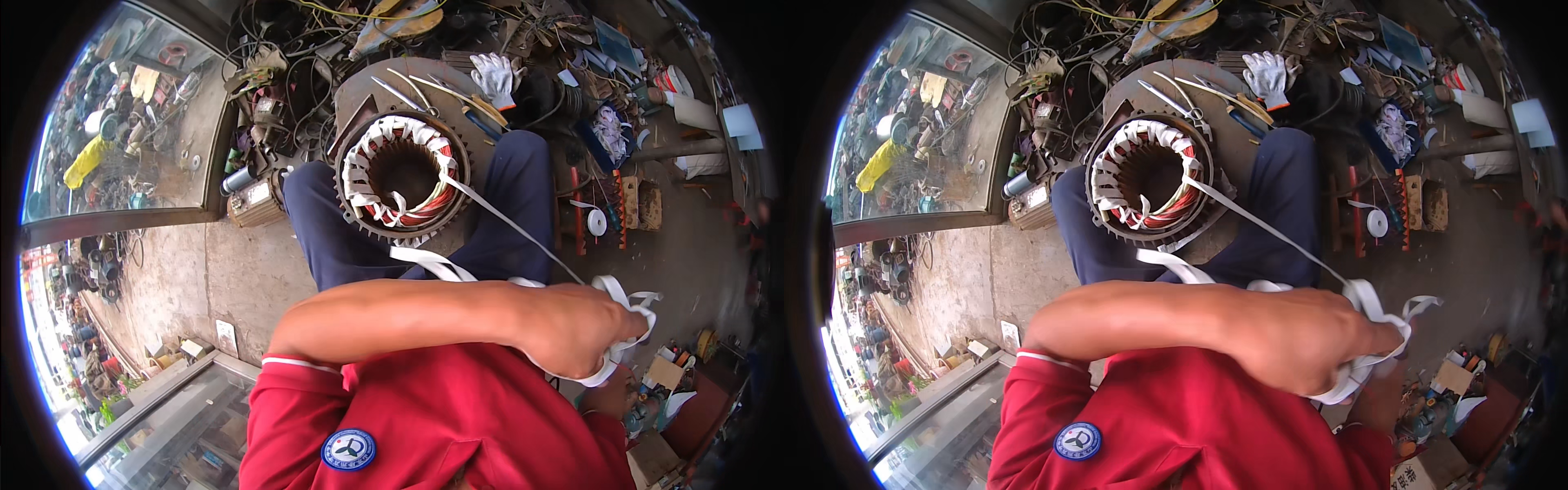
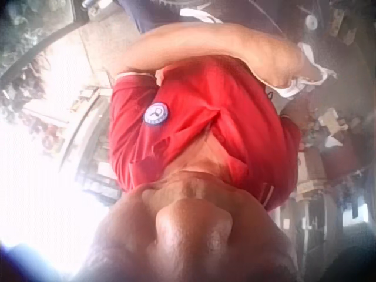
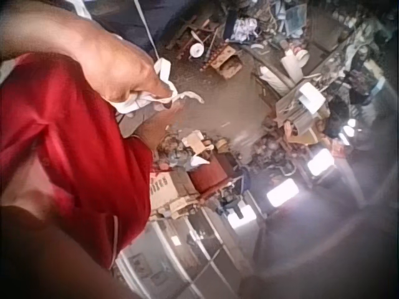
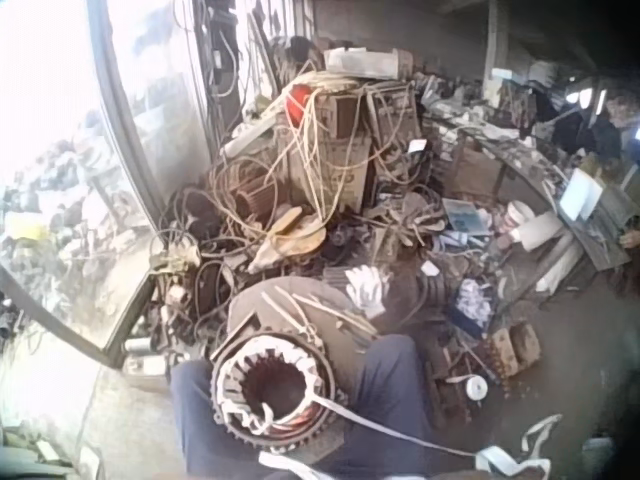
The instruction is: The person sits on the floor and wraps a white insulating tape around the copper windings of a motor stator resting on their lap. They repeatedly pull, fold, and press the tape into the winding slots to secure the coils.
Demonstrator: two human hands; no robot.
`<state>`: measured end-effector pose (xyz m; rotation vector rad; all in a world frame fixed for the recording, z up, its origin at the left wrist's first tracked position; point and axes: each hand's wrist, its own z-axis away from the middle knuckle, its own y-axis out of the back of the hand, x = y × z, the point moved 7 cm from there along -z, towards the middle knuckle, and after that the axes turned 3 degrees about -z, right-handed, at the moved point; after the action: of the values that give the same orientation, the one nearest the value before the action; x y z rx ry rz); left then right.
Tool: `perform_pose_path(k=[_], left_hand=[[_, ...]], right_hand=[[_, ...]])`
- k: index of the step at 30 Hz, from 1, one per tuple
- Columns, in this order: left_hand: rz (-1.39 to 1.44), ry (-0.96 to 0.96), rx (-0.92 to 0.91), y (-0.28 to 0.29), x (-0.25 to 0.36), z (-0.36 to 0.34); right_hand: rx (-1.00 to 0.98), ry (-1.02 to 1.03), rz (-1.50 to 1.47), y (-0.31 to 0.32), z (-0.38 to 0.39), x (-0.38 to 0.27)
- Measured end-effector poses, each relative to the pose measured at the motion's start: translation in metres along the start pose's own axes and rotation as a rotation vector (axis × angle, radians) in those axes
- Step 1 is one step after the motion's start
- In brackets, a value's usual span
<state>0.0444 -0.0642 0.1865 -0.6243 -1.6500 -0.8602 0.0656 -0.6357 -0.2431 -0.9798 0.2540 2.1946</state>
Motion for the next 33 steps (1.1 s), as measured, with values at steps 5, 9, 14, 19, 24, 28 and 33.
perform_pose_path(k=[5,9,14,19,24,28,33], left_hand=[[-0.961,0.3,-0.029,-0.035,-0.123,-0.036],[-0.801,0.369,0.042,0.018,-0.103,-0.014],[-0.511,0.401,0.313,0.06,-0.093,0.008],[0.016,0.482,0.335,0.05,-0.109,0.015],[0.019,0.343,0.444,0.036,-0.118,0.021],[0.09,0.362,0.536,0.034,-0.114,0.033],[0.364,0.567,0.606,0.035,-0.121,0.056]], right_hand=[[0.2,0.001,0.588,0.102,-0.005,0.048],[0.205,0.5,0.814,-0.04,0.037,0.03],[-0.121,0.843,0.677,-0.263,0.214,-0.044],[-0.801,1.244,0.643,-0.385,0.404,-0.042],[-1.129,1.284,0.723,-0.415,0.457,-0.013],[-1.075,1.042,0.631,-0.413,0.445,-0.007],[-0.933,0.895,0.482,-0.409,0.433,-0.014]])
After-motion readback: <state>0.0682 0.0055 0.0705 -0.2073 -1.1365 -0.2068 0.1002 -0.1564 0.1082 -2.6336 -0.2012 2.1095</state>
